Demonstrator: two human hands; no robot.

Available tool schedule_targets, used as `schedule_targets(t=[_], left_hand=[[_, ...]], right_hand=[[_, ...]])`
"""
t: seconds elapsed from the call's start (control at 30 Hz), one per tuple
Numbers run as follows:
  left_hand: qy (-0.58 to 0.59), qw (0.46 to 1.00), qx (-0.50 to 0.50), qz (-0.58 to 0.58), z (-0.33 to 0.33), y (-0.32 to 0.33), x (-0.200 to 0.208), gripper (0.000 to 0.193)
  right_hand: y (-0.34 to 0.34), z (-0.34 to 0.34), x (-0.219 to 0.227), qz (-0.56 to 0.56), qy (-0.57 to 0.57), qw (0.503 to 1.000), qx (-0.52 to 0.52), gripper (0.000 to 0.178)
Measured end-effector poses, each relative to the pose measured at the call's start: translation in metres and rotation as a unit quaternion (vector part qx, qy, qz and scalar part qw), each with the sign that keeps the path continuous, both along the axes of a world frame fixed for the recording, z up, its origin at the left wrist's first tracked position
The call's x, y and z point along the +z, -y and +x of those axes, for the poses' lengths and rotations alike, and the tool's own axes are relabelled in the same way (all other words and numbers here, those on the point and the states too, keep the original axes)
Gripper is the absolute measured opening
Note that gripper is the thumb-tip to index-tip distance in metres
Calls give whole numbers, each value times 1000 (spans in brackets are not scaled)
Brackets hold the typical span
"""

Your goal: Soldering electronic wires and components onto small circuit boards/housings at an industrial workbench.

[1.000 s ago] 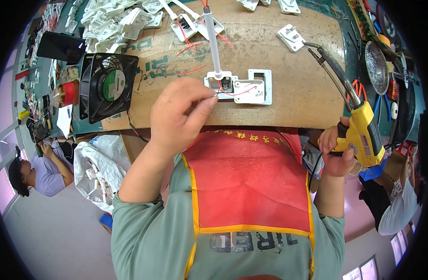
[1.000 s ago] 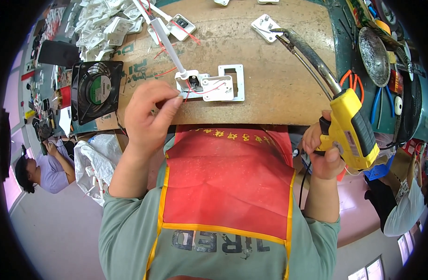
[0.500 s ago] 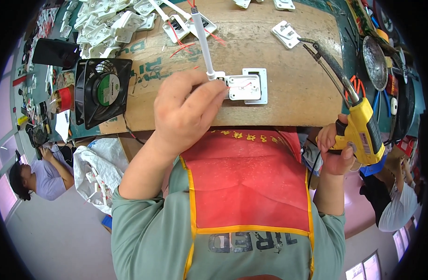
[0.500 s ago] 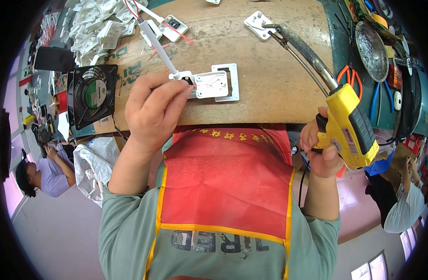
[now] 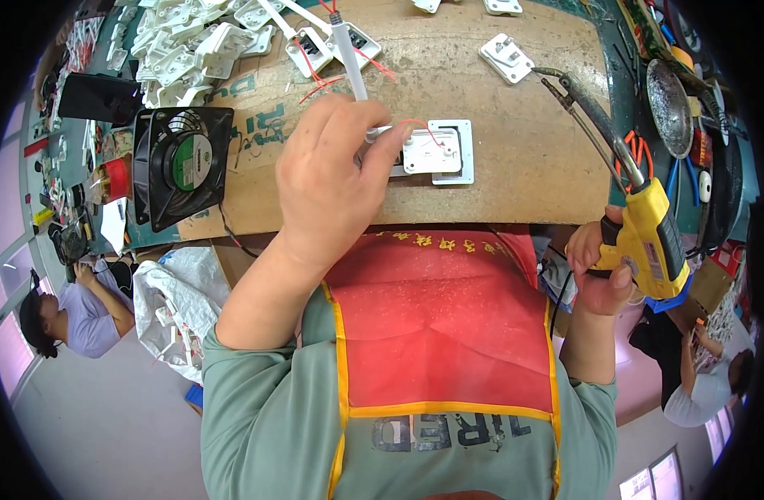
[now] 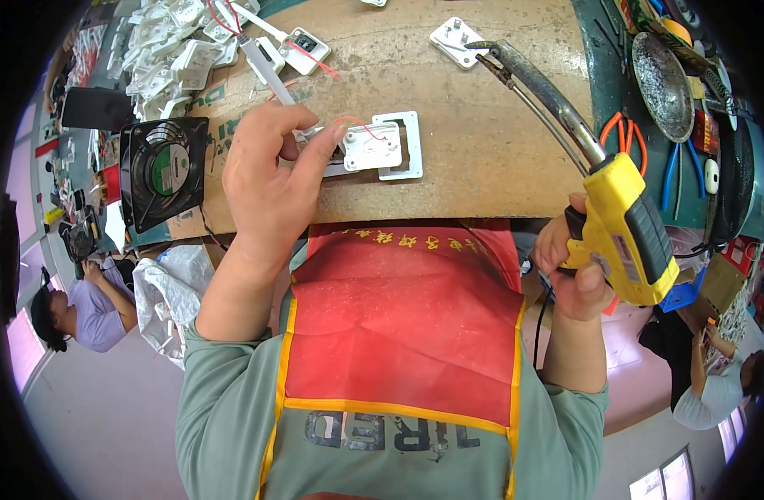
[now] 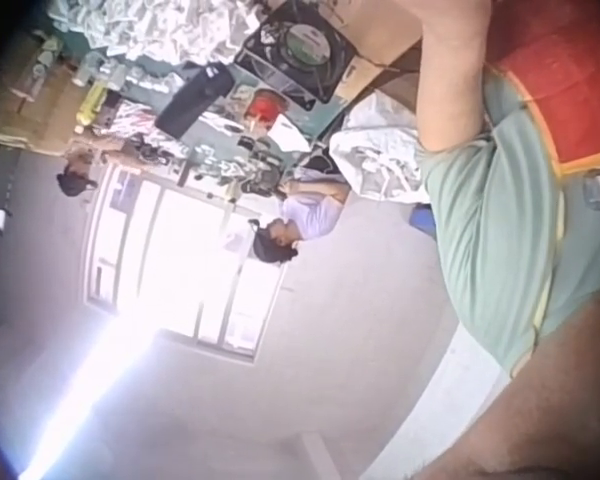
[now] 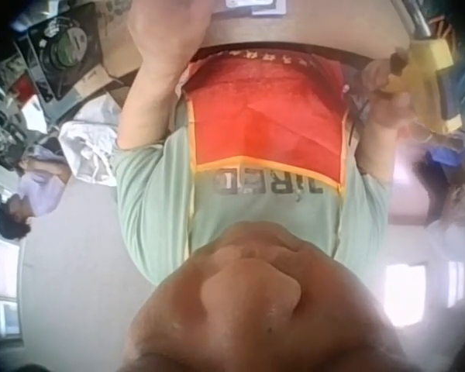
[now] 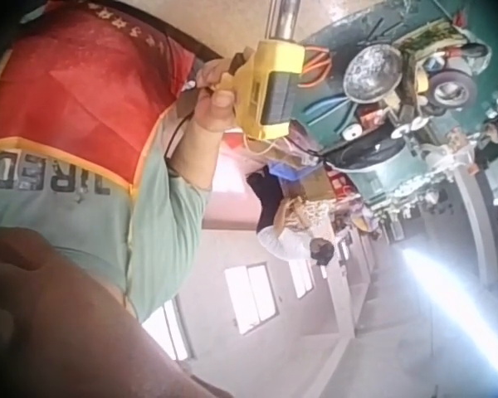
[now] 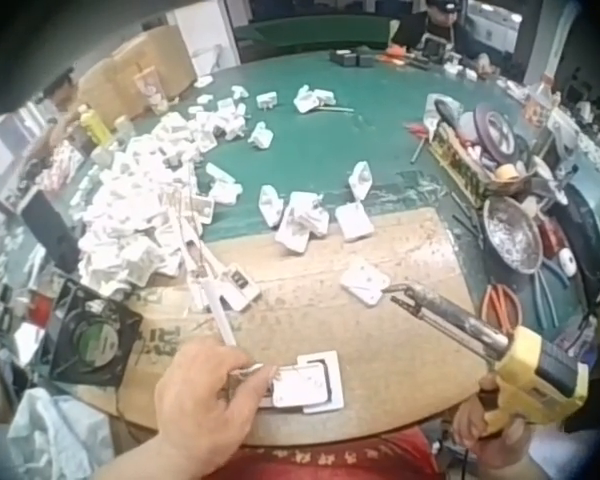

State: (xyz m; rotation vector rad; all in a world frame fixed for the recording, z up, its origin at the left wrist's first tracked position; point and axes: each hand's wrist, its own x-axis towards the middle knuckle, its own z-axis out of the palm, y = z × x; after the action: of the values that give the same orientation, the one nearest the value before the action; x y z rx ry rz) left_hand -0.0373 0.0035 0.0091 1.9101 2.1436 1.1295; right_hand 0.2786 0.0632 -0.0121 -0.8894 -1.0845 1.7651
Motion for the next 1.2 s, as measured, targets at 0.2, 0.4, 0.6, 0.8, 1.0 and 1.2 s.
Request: schedule_targets(t=[0.2,0.4,0.6,0.8,1.0,1.2], left_hand=[[160,987,-14,13,-16,20,5,23],[-2,988,-130,-86,-37,46,-3,32],[4,986,-150,-73,-33,41,-10,28],[182,980,-67,-47,-20,39,-10,19],[113,991,-70,-3,-16,32,-10,21],[14,995,-103,12,-13,31,-9,30]], right_hand=[[0,4,-2,34,-2,999,20,84],[1,3,-2,36,0,999,29,83],[12,-1,3,12,24,999,27,94],[22,-6,5,50,40,993,99,83],[28,-8,6,27,53,991,122,85],[30,-6,1,31,45,990,129,87]])
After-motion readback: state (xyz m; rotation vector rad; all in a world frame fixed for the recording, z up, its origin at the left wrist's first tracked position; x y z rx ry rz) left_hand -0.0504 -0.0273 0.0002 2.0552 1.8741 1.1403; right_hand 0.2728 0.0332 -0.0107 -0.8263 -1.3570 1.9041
